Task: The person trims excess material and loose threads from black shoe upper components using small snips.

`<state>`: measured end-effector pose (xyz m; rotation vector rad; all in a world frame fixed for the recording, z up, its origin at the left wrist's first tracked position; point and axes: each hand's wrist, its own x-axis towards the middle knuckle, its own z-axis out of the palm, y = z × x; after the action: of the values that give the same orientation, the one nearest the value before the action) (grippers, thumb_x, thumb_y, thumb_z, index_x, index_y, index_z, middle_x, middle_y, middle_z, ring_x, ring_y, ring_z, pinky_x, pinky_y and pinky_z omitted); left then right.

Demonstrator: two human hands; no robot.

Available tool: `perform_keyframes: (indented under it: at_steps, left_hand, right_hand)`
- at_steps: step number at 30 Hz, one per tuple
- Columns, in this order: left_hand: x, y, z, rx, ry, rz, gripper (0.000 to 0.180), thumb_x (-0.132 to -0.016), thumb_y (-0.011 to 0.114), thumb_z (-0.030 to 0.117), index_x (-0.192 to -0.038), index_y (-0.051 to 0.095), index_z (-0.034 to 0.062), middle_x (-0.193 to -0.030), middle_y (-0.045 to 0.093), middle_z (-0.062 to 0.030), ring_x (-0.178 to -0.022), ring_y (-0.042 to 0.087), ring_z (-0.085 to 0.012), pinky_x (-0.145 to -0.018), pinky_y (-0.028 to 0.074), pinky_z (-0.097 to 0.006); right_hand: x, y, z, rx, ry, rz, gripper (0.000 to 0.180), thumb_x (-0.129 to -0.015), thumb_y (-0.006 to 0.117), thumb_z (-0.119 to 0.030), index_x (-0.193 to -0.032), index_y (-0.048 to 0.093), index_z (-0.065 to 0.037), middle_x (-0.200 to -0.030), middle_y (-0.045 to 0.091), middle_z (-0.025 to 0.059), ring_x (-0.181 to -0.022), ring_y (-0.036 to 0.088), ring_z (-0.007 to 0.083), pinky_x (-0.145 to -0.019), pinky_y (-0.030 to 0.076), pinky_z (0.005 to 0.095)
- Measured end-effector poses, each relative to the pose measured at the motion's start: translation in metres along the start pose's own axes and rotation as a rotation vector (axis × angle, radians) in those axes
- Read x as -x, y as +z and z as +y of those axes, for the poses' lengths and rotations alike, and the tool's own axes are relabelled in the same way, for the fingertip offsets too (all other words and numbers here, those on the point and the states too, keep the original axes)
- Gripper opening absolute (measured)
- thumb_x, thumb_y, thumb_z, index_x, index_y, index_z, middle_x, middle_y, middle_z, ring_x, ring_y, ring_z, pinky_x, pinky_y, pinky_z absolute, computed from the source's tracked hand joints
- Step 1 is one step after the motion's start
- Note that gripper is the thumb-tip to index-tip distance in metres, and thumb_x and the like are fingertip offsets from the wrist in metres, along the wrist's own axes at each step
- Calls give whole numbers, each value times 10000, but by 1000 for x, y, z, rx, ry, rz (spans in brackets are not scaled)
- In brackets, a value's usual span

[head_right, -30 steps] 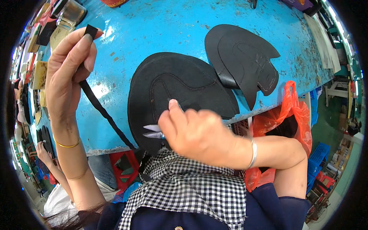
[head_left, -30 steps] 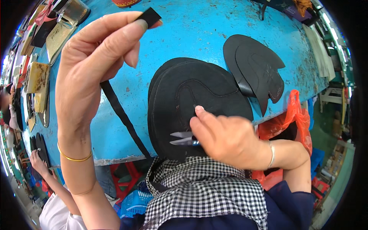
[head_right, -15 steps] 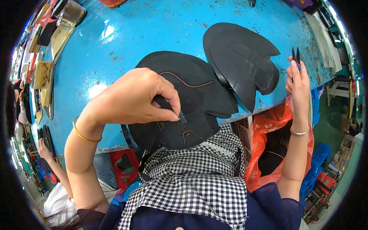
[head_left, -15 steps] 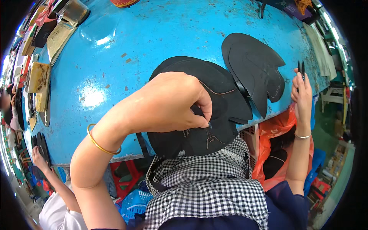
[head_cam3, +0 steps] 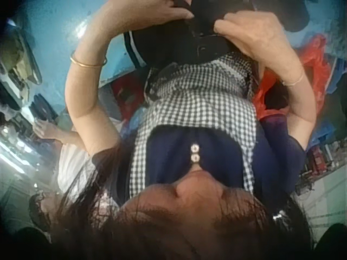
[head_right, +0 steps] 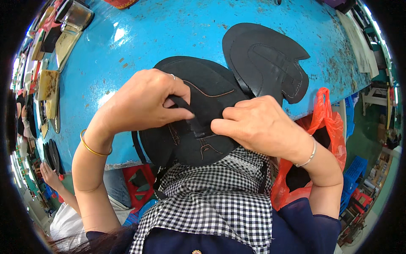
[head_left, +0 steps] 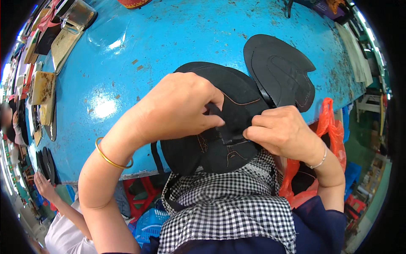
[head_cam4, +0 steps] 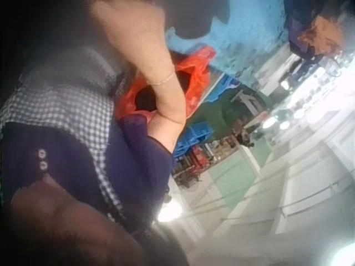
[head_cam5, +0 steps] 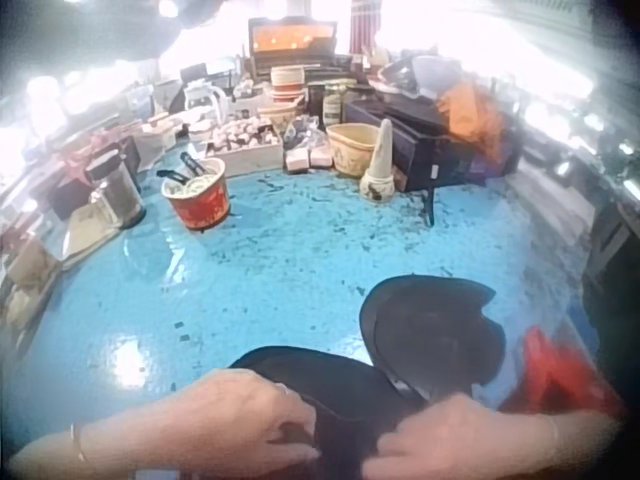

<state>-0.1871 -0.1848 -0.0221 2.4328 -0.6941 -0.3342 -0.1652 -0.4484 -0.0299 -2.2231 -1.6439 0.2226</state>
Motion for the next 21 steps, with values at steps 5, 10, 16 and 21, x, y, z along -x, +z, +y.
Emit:
perform_keyframes:
  at_steps: [5,10,16,21]
  left_hand:
    - [0,-11,3,62,-69,-89,171,-795,773,172,-910,725,54,-678,636,-122,-634,619,-295,-595,480,-383]
    - [3,-8,-3,76,-33,-86,157,-805,746,149,-922,730,45,-741,664,-137,-650,627,-294,-603,487,-386]
    - [6,-8,-5,57,6,-101,132,-828,706,121,-925,691,32,-746,642,-148,-687,616,-328,-645,482,-424]
    - [7,-5,-9,87,51,-53,118,-842,686,110,-922,661,25,-753,630,-166,-697,604,-341,-650,475,-427]
  right_hand:
    - [-6,-5,14,-249,-46,-30,188,-770,725,-105,-875,570,-123,-666,517,25,-623,606,199,-495,467,346]
    - [-21,-1,4,67,32,72,158,-827,695,-125,-923,570,-119,-684,539,35,-667,642,230,-531,486,352]
    - [-26,-21,2,-101,204,3,256,-913,691,-309,-959,580,-82,-758,649,71,-698,674,271,-573,498,392]
    - [-36,-1,7,-56,141,64,301,-911,712,-353,-922,581,-82,-698,645,86,-660,664,289,-560,487,392]
